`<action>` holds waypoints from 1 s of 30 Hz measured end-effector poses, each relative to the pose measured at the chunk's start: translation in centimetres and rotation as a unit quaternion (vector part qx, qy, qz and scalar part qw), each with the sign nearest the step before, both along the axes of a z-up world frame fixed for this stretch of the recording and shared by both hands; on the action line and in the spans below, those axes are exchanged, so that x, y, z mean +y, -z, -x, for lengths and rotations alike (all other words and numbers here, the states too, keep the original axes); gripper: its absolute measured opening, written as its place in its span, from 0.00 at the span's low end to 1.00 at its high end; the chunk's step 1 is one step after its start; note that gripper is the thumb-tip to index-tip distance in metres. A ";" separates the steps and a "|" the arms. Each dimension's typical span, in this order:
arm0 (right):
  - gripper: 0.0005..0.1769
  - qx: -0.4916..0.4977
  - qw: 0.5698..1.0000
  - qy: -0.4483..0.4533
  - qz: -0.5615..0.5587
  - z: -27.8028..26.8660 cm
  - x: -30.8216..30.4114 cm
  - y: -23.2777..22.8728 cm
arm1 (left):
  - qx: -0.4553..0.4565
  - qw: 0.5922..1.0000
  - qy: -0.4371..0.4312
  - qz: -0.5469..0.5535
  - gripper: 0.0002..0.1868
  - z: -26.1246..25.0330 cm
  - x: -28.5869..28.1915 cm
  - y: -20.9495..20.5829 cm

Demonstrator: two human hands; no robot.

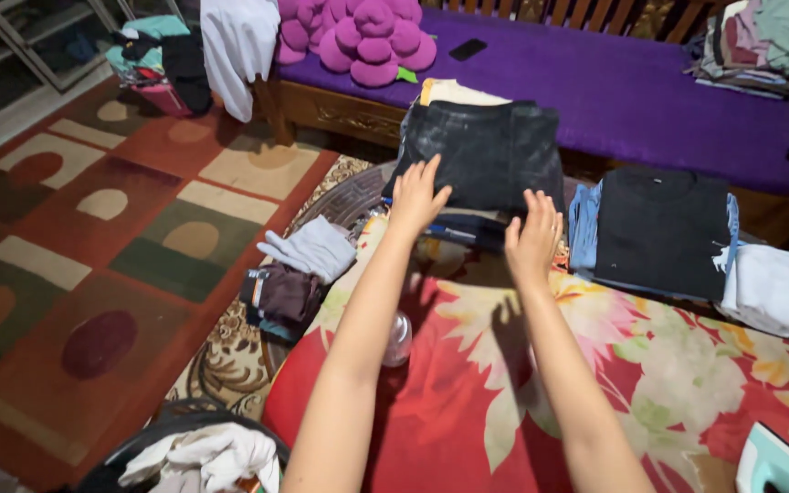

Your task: Ironing a black piece of clothing on a table and then folding a green varsity jacket.

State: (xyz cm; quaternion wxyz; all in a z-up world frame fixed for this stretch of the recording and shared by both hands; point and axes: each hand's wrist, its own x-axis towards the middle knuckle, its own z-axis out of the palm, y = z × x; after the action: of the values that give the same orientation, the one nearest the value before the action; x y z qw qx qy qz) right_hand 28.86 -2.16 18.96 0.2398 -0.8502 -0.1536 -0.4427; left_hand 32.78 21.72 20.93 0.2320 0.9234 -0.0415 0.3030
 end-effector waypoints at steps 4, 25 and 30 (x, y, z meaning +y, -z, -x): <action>0.28 0.040 0.993 -0.103 -0.038 6.2 1.3 0.0 | -0.047 0.999 0.020 0.013 0.34 2.6 -0.3 -3.4; 0.14 0.410 0.571 -0.401 -0.588 29.0 4.1 11.2 | -0.018 0.888 0.148 0.436 0.29 37.5 -9.9 10.8; 0.15 0.485 0.536 -0.435 -0.537 35.6 5.4 13.0 | -0.029 0.805 0.195 0.559 0.38 44.3 -6.6 12.5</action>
State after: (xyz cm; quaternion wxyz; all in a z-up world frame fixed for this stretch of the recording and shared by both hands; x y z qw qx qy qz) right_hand -6.78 3.26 5.92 0.8522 -0.4748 -0.0977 0.1966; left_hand -11.54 15.14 8.47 0.7609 0.5971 -0.0513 0.2489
